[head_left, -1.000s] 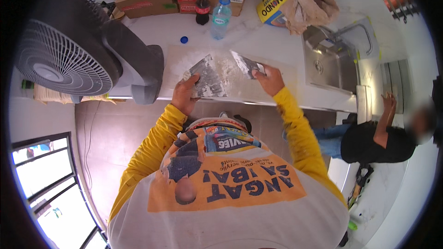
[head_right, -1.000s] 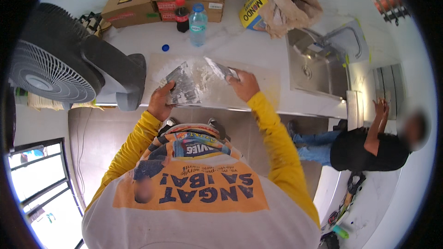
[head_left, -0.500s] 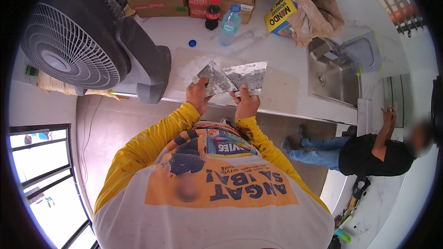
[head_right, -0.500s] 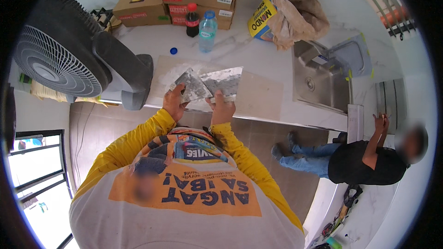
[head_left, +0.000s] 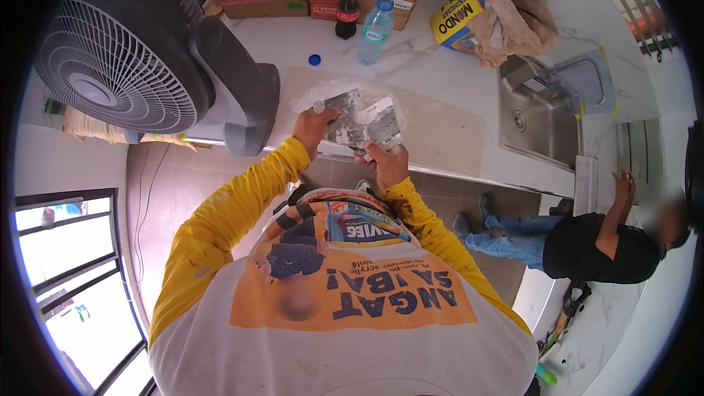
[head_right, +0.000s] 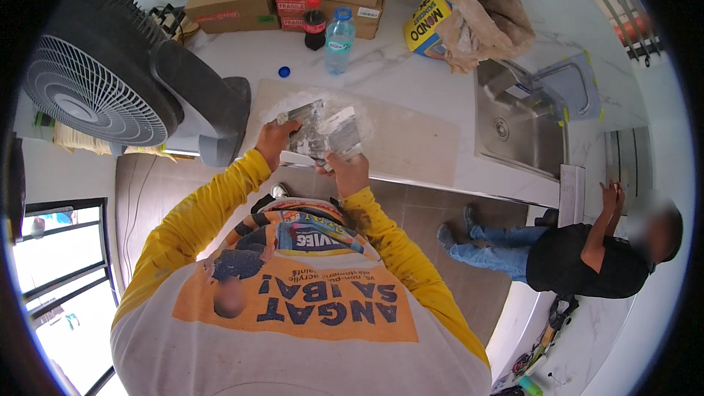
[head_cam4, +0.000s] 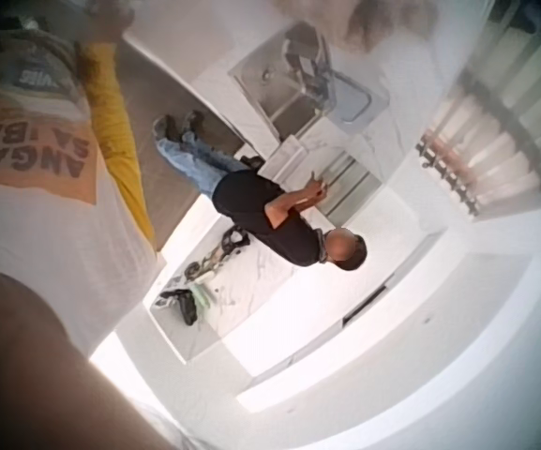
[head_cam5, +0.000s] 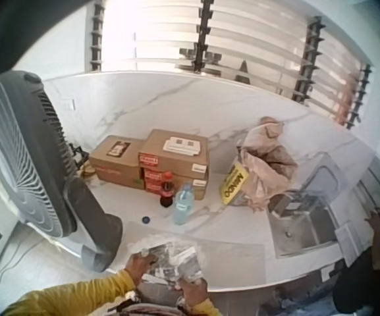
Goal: The person mixes a white powdery substance on a countertop using two metal trowels. They repeatedly scrape and fold the material, occasionally adding water from a plastic bottle to adjust consistency. The task continues throughout the clip without a visible final state.
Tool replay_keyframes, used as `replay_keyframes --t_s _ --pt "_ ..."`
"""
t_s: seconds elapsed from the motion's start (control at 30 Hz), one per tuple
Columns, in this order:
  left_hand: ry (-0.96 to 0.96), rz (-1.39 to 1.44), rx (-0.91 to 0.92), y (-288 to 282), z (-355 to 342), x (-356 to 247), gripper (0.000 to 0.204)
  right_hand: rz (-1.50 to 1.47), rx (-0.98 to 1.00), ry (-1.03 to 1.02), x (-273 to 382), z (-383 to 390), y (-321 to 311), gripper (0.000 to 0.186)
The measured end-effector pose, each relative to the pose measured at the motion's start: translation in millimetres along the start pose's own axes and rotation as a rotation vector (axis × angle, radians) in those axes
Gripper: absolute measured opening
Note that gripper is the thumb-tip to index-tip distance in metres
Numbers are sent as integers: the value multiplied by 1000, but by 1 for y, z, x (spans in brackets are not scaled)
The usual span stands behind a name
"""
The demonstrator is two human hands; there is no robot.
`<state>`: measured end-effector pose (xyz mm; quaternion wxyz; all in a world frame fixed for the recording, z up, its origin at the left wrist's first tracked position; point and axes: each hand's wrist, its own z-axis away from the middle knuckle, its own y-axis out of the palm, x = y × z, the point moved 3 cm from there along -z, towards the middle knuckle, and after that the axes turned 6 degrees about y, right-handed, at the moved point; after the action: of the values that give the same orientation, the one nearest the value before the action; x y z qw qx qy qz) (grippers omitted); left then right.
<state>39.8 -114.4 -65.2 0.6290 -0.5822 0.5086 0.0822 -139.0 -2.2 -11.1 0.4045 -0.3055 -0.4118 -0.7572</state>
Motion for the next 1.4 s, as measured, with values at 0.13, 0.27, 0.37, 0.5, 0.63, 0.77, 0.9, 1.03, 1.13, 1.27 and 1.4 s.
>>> replay_keyframes --t_s 0.13,0.27,0.37,0.5,0.63,0.77,0.9,1.03,1.13,1.27,1.4 --pt "43 117 132 -19 -17 -16 37 27 65 32 7 2 5 27" --pt "91 -162 194 -31 -30 -33 37 55 120 68 16 -1 4 30" --pt "182 -228 207 -28 -43 -33 35 103 128 100 27 -8 -4 31" --pt "-275 519 147 -13 -53 -18 31 233 105 138 48 -15 -19 32" --pt "-419 522 153 -12 -33 -31 26 870 -16 -90 88 -2 -33 33" --pt "-632 778 10 -9 -30 -43 25 1592 36 -436 92 26 -7 26" --pt "-650 850 36 -3 -28 -44 26 1811 126 -497 73 13 24 21" --pt "-570 809 73 -9 -17 -45 28 1894 104 -445 71 -32 23 22" --pt "-769 1025 -18 -22 -6 -45 26 1818 15 -453 78 -53 -1 25" --pt "-896 1220 -62 -44 1 -43 23 1327 -52 -653 115 -71 -56 29" --pt "-919 1420 30 -30 0 -53 25 358 59 101 103 -101 -93 29"
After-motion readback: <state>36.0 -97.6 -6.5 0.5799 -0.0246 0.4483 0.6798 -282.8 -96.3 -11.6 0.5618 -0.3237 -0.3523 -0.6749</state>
